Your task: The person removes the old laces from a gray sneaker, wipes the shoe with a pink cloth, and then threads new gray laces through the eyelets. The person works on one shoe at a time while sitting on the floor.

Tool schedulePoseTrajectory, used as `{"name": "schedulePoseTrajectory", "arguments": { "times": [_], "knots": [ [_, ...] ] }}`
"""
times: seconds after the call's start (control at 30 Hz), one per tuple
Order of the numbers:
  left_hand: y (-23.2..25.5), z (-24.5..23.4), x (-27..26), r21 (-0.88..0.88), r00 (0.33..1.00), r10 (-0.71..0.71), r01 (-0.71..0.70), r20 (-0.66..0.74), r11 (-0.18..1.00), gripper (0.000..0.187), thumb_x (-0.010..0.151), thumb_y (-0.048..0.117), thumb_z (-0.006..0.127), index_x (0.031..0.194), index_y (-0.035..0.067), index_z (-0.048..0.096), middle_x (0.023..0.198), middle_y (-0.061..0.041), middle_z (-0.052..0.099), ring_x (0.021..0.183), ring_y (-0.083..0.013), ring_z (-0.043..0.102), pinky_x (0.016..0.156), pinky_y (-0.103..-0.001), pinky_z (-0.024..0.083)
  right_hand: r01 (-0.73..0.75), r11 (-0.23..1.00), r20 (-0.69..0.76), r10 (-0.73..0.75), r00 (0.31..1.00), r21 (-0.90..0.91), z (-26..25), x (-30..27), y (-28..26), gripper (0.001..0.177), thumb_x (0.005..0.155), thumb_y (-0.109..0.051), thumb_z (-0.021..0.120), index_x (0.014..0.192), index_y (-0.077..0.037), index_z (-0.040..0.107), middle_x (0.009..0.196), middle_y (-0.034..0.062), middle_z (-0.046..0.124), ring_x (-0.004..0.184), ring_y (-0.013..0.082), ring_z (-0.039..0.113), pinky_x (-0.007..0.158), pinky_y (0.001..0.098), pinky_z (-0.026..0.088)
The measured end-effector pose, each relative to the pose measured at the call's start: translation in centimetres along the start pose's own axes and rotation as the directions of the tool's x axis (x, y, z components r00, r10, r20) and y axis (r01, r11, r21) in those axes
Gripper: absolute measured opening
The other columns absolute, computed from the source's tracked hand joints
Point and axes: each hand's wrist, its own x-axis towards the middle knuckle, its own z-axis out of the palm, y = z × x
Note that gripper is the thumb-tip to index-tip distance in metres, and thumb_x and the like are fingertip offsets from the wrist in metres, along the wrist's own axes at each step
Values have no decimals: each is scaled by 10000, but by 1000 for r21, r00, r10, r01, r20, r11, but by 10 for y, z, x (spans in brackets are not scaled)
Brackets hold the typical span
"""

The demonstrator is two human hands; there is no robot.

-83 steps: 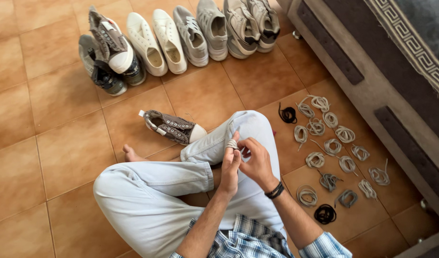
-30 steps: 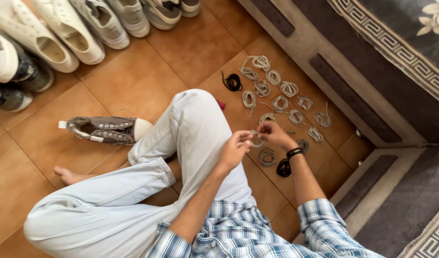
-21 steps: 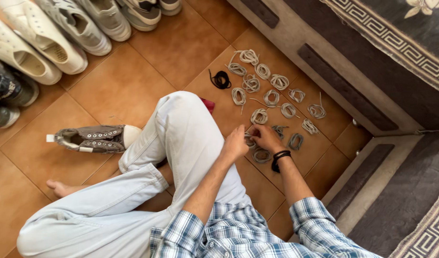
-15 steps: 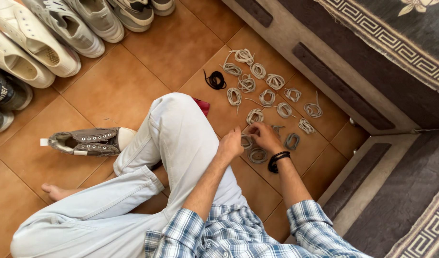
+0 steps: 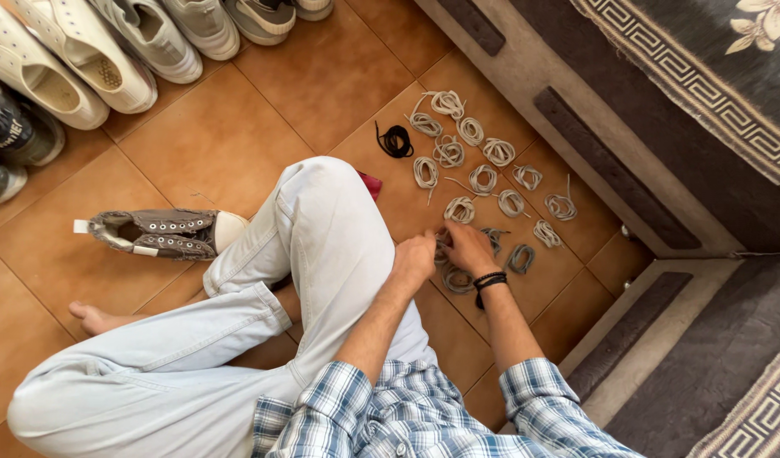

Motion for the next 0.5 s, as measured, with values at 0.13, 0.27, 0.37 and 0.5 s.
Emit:
{"name": "schedulePoseTrajectory", "arguments": {
  "times": [0.13,0.27,0.37,0.5],
  "knots": [
    [-1,-1,4,-44,999,-24,23,-34,999,411,768,43,713,1153,18,572,1129,-256,692,1067,-424,682,903,-516,541,-22,995,61,16,998,94,-8,4,6,381,734,-62,775,1094,-94,655,923,113,746,898,325,712,769,433,553],
    [3,-4,3,-61,999,-45,45,13,997,430,785,36,701,1189,10,555,1148,-263,683,1086,-429,673,919,-509,542,-81,991,99,70,993,111,-19,1,13,364,743,-66,771,1090,-92,663,938,109,755,890,317,722,760,426,559],
    [9,-16,-4,-150,988,47,-69,-146,986,448,766,17,686,1197,10,564,1178,-252,673,1094,-437,670,926,-498,549,12,998,14,-13,1000,68,-25,4,-1,299,765,-58,745,1055,-93,679,934,117,757,889,331,722,745,424,561],
    [21,-47,-23,-308,756,166,-443,-634,842,386,810,-20,654,1192,27,622,1275,-237,638,1150,-451,644,955,-487,542,73,997,-240,-71,968,-2,-27,20,-37,230,827,-79,734,1052,-109,697,927,137,742,886,357,703,725,438,544]
  ]
}}
